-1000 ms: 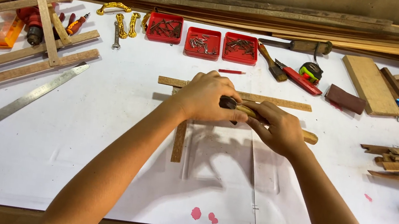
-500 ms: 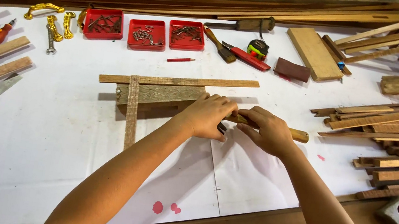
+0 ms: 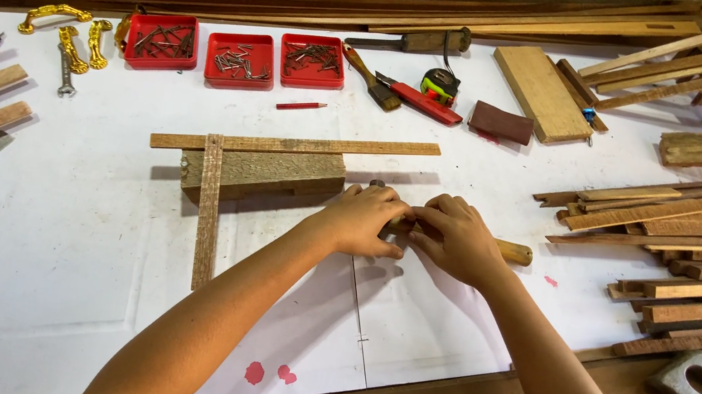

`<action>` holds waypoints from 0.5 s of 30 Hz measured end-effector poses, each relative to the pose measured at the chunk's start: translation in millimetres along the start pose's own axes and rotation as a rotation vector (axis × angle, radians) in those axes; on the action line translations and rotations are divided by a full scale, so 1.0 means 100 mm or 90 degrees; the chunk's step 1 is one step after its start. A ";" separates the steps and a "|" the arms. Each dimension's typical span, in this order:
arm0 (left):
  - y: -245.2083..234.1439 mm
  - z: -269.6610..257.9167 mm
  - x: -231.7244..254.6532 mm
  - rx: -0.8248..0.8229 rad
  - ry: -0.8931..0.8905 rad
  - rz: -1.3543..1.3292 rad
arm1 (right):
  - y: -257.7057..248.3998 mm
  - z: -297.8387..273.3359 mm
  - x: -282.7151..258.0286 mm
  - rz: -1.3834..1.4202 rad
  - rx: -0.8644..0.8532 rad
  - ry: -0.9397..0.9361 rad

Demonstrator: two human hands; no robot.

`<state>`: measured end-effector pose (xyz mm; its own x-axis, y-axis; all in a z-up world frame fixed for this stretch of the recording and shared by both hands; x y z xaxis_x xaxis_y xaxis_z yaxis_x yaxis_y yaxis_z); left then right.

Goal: Assembling wooden strips by measuring and hammering nails into them on a workbench.

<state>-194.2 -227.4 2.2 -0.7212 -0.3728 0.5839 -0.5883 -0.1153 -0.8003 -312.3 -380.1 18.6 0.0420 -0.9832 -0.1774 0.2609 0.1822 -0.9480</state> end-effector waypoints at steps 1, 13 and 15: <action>-0.02 -0.02 -0.01 0.005 -0.004 0.000 | -0.02 0.02 -0.02 0.000 0.001 -0.006; -0.38 -0.68 -0.08 0.247 0.092 0.001 | -0.16 0.29 -0.62 0.090 0.079 -0.062; -0.44 -0.80 -0.22 0.325 0.063 0.085 | -0.16 0.40 -0.76 0.097 0.110 -0.111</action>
<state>-181.9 -140.1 35.5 -0.8229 -0.3292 0.4630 -0.2541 -0.5157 -0.8182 -280.8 -308.2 58.1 0.2551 -0.9337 -0.2513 0.3988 0.3384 -0.8523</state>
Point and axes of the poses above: each hand's wrist, its own z-axis towards the middle knuckle, its own y-axis out of the palm, x = y × z, the point moved 2 cm from there along z, towards the middle knuckle, and after that the axes turned 10 degrees about -z, right-handed, at the moved point
